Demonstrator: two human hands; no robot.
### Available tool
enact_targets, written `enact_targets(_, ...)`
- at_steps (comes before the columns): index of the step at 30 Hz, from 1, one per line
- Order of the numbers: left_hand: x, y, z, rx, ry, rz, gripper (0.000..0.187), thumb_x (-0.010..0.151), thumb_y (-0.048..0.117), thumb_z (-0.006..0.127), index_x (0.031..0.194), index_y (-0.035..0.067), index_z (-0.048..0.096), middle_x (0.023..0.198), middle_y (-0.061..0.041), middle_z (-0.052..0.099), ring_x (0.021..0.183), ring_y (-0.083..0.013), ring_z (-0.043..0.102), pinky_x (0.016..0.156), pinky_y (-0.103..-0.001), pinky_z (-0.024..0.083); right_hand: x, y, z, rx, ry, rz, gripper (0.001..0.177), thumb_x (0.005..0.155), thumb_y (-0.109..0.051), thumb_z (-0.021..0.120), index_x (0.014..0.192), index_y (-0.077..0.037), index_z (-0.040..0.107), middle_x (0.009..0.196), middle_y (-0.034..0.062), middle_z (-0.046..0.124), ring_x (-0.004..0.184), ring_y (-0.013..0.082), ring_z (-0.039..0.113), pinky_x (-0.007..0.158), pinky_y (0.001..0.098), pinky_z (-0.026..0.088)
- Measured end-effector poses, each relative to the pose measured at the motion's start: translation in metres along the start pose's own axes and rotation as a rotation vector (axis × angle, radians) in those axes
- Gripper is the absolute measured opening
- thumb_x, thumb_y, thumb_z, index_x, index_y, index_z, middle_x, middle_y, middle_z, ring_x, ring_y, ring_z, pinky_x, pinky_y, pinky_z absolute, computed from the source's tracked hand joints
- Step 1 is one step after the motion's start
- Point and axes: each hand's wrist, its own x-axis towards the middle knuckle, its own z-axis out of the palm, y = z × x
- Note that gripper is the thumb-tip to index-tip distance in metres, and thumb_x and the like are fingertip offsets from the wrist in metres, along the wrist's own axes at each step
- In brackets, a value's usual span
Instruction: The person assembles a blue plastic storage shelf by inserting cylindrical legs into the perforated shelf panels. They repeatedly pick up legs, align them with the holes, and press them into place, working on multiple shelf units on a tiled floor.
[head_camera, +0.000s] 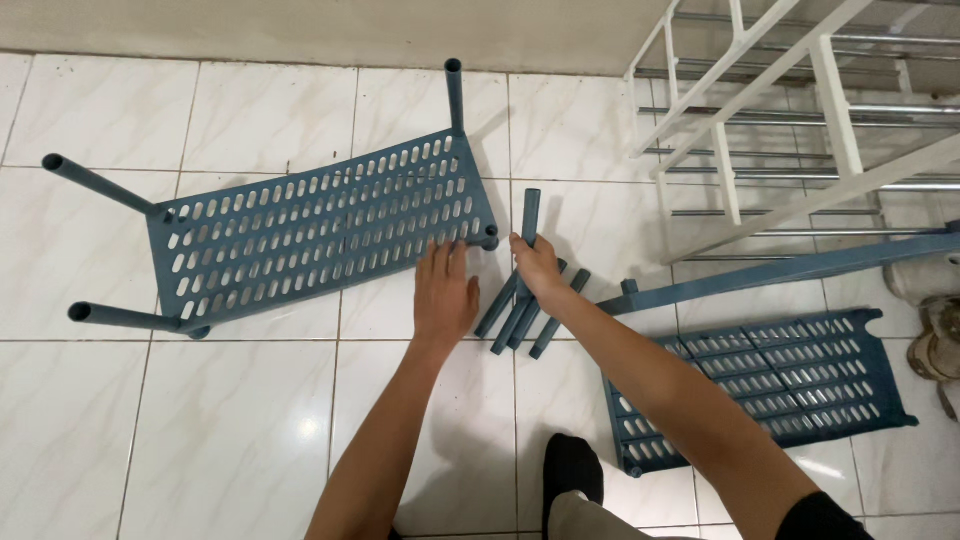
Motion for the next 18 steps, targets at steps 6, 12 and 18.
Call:
enact_targets(6,-0.015,0.048,0.012,-0.404,-0.100,-0.116,0.046,0.089,0.015,0.070,0.131,0.002,0.059,0.109,-0.017,0.061,0.101,-0.0386,0.060,0.084,-0.050,0.051,-0.023,-0.002,0.005,0.091,-0.049,0.258,0.042,0.097,-0.048,0.055,0.098,-0.007,0.063,0.076,0.0047,0.058,0.071,0.0222,0.056,0.061,0.0401,0.044)
enact_targets(12,-0.011,0.042,0.023,-0.373,-0.177,-0.232,0.031,0.087,0.012,0.066,0.116,0.002,0.066,0.105,-0.018,0.067,0.095,-0.0383,0.067,0.079,-0.048,0.056,-0.038,-0.012,0.005,0.248,-0.235,0.382,0.044,0.099,-0.052,0.052,0.108,-0.009,0.056,0.108,0.0131,0.060,0.093,0.0223,0.062,0.075,0.0412,0.055)
enact_targets(18,-0.013,0.010,0.041,-0.232,-0.284,-0.353,0.016,0.092,0.014,0.065,0.101,0.002,0.068,0.101,-0.019,0.068,0.095,-0.0413,0.067,0.081,-0.051,0.055,-0.056,-0.004,-0.004,-0.680,-0.199,-0.355,0.041,0.102,-0.035,0.062,0.125,-0.002,0.061,0.121,0.0205,0.056,0.110,0.0363,0.060,0.095,0.0457,0.051)
